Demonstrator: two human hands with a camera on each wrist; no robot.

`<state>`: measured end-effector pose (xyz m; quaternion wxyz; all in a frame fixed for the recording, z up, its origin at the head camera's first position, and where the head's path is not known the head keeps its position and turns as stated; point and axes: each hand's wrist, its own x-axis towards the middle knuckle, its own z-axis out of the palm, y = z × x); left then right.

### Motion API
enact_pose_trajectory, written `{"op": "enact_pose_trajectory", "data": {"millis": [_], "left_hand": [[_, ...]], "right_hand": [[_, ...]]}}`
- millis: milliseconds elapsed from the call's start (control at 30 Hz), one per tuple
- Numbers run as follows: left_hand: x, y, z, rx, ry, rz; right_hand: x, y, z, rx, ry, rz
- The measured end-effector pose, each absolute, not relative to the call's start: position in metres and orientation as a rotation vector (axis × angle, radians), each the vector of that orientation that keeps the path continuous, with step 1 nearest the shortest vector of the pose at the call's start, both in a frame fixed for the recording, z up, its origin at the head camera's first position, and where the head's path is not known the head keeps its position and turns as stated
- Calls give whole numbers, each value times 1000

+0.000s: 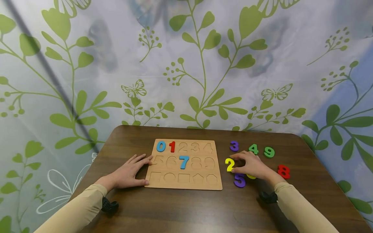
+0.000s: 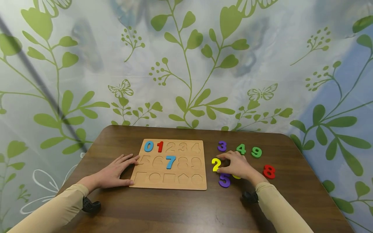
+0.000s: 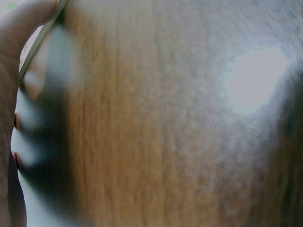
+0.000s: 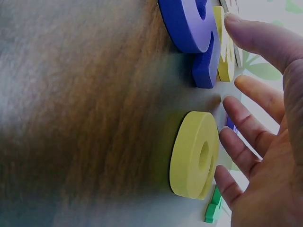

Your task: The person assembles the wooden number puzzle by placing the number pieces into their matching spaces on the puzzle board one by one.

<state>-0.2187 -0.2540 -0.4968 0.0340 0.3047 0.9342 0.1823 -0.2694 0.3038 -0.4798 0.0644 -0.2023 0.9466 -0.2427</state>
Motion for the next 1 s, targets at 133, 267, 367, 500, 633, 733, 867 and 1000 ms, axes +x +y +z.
{"op": "enact_pose_trajectory", "data": {"millis": [133,267,367,500,633,733,867,1000], "left_hand": [[-218,-254,-498,942,2876,561],[-218,-255,-499,948,2882,554],[-218,-255,-499,948,2883,552],[-217,-255,-499,951,2888,554],[-216,-255,-499,964,2886,579],[-216,-255,-499,959,2879,582],[-215,-255,-500,945,2880,563],[-215,-255,-500,941,2883,565]], "right_hand": [[-269,302,-479,-604,2862,-728],[-268,300,-479,-615,2872,-717],[-268,299,-479,-614,2881,-700],[-270,298,-481,-593,2889,-700],[-273,299,-483,-562,2902,-725],[-275,300,-485,-554,2905,-742],[-276,302,-486,-553,2887,-768],[-278,305,-487,-552,2849,-808]]}}
